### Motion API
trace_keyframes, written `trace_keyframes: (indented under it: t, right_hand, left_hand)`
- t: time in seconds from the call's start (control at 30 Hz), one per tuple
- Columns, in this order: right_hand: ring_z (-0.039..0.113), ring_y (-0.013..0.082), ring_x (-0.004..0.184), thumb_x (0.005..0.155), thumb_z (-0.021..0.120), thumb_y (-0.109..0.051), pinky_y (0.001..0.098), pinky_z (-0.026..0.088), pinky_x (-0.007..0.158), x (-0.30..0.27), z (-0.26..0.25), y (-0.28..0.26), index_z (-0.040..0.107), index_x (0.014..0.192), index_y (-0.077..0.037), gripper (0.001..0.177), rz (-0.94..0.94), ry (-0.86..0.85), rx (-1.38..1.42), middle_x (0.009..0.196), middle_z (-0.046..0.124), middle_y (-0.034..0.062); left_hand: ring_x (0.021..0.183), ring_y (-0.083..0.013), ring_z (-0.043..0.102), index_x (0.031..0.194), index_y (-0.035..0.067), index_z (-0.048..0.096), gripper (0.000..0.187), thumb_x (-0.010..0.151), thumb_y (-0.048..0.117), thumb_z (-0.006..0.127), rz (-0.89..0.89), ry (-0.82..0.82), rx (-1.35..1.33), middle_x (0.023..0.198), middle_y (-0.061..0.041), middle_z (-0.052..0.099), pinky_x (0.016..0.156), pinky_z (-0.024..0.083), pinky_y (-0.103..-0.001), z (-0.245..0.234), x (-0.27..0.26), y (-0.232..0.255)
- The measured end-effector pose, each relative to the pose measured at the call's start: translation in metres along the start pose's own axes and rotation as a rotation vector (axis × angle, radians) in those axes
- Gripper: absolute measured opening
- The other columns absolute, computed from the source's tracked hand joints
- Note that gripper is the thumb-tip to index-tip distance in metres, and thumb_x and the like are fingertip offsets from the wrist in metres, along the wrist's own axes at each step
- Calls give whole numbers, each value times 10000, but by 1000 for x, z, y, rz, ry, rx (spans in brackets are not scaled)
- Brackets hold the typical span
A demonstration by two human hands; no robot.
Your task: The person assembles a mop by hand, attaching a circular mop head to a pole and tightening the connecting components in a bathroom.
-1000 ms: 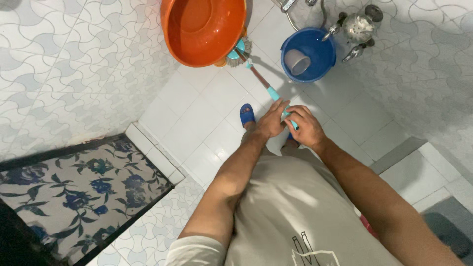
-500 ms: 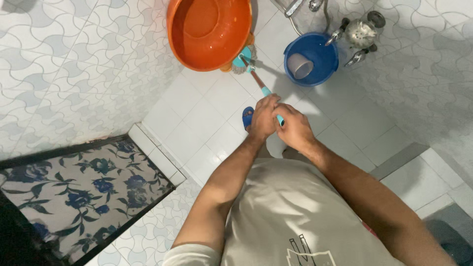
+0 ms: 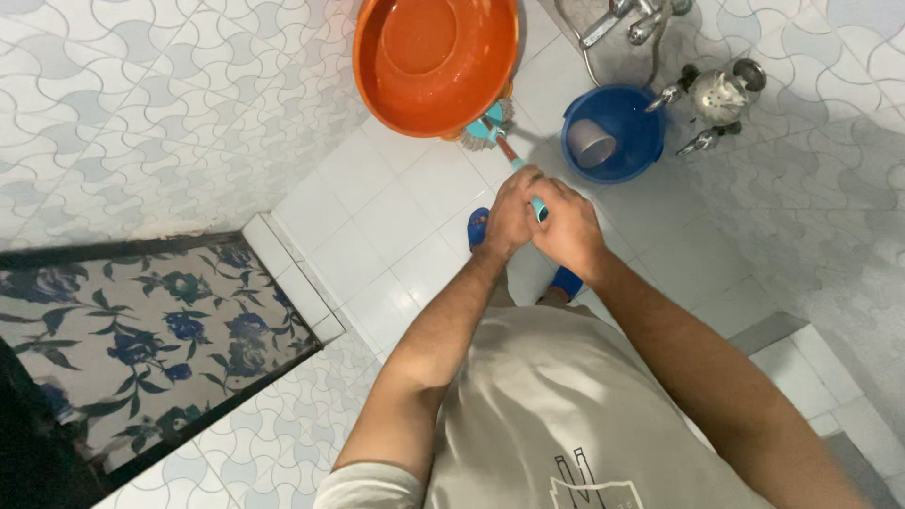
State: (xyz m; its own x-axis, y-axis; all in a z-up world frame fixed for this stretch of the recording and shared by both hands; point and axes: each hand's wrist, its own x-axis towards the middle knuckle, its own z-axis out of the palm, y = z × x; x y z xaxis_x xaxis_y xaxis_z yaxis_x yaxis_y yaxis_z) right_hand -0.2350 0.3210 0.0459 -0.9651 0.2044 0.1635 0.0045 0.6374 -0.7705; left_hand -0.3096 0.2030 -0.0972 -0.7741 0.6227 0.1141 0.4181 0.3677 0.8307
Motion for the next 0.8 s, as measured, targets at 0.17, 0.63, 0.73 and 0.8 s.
trace_keyframes:
  t: [0.17, 0.63, 0.73, 0.8]
  right_hand:
    - [687, 359, 872, 874, 728, -77, 458, 563, 745, -2, 3, -1, 610, 1078, -116, 239, 43, -40, 4, 1060, 689, 137]
    - [688, 322, 757, 861, 738, -50, 425, 553, 658, 3, 1, -6, 620, 1060, -113, 240, -13, -9, -9, 988, 676, 110]
    - [695, 289, 697, 869, 742, -55, 413, 550, 651, 13, 0, -9, 622, 1049, -123, 227, -11, -14, 22, 1022, 687, 100]
    - [704, 277, 682, 872, 741, -63, 414, 547, 647, 25, -2, -10, 627, 1048, -136, 222, -13, -25, 35, 1042, 692, 99]
  left_hand:
    - [1339, -401, 492, 1231, 22, 597, 546, 704, 68, 733, 85, 5, 23, 1371, -204, 552, 1159, 375, -453, -4, -4, 3]
    - [1399, -383, 475, 1343, 84, 532, 589, 769, -44, 565, -165, -46, -17, 1468, -163, 536, 1184, 374, -449, -13, -2, 18]
    - [1384, -381, 515, 1316, 85, 554, 519, 809, -22, 590, -139, -28, -36, 1427, -160, 579, 1183, 407, -436, -11, 6, 8]
    - [1374, -377, 544, 1313, 88, 567, 492, 833, -18, 591, -52, -5, -51, 1406, -155, 602, 1181, 436, -423, -11, 18, -4]
